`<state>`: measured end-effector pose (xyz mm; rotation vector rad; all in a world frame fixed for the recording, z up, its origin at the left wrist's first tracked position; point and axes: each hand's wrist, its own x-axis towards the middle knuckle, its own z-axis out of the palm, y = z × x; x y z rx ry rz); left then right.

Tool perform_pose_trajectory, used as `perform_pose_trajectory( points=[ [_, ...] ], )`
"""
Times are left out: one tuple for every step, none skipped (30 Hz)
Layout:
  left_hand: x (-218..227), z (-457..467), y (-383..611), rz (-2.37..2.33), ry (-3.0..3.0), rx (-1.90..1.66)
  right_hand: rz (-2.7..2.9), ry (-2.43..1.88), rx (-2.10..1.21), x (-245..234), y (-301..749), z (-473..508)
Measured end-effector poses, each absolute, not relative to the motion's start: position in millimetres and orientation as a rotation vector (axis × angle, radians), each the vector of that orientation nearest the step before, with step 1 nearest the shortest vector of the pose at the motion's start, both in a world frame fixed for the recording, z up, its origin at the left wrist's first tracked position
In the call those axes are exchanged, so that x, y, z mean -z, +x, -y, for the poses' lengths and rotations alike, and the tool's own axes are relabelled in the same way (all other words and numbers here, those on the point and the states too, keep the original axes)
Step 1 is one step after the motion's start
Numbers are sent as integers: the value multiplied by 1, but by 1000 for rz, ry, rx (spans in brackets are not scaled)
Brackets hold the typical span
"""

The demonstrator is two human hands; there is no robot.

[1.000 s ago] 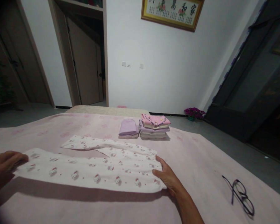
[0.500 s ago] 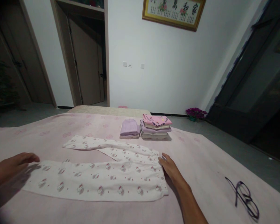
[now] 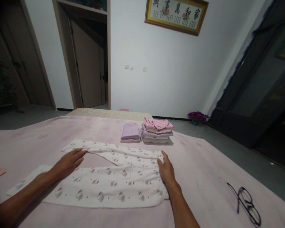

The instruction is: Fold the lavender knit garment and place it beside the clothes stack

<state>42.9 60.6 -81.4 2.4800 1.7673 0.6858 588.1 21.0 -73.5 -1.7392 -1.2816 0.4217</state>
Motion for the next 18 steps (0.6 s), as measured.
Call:
perform_pose_trajectory(
  points=[
    [85, -62, 43, -1781, 2512, -691, 1274, -1743, -404, 70, 589, -20],
    [87, -63, 42, -1795, 2533, -699, 1274, -1763, -384, 68, 589, -20],
    [89, -63, 42, -1807, 2545, -706, 1283, -1801, -359, 66, 589, -20],
    [91, -63, 42, -1815, 2550, -712, 1303, -1850, -330, 65, 589, -20],
    [91, -62, 41, -1821, 2551, -717, 1335, -1898, -295, 65, 588, -19],
    [91, -62, 42, -1826, 2548, -721, 1373, -1939, -253, 65, 587, -19],
    [90, -61, 42, -1833, 2539, -724, 1411, -1974, -201, 65, 586, -18],
    [89, -59, 43, -1843, 2524, -730, 1450, -2003, -139, 65, 584, -17],
    [89, -58, 44, -1857, 2504, -742, 1488, -2028, -66, 64, 583, -15],
    [88, -57, 46, -1870, 2483, -757, 1525, -2047, 16, 63, 581, -14],
    [87, -57, 47, -1880, 2465, -773, 1562, -2057, 100, 60, 579, -12],
    [86, -56, 48, -1884, 2455, -786, 1597, -2054, 179, 56, 576, -11],
    [85, -56, 49, -1879, 2456, -795, 1631, -2034, 242, 52, 572, -10],
    [84, -56, 49, -1863, 2470, -793, 1665, -1998, 282, 47, 567, -9],
    [84, -56, 50, -1843, 2494, -781, 1702, -1955, 293, 42, 561, -8],
    [83, -56, 50, -1830, 2520, -759, 1746, -1909, 279, 38, 552, -7],
    [82, -57, 50, -1827, 2543, -730, 1797, -1863, 245, 34, 543, -6],
    [81, -57, 50, -1833, 2563, -697, 1854, -1818, 199, 33, 534, -5]
  ],
)
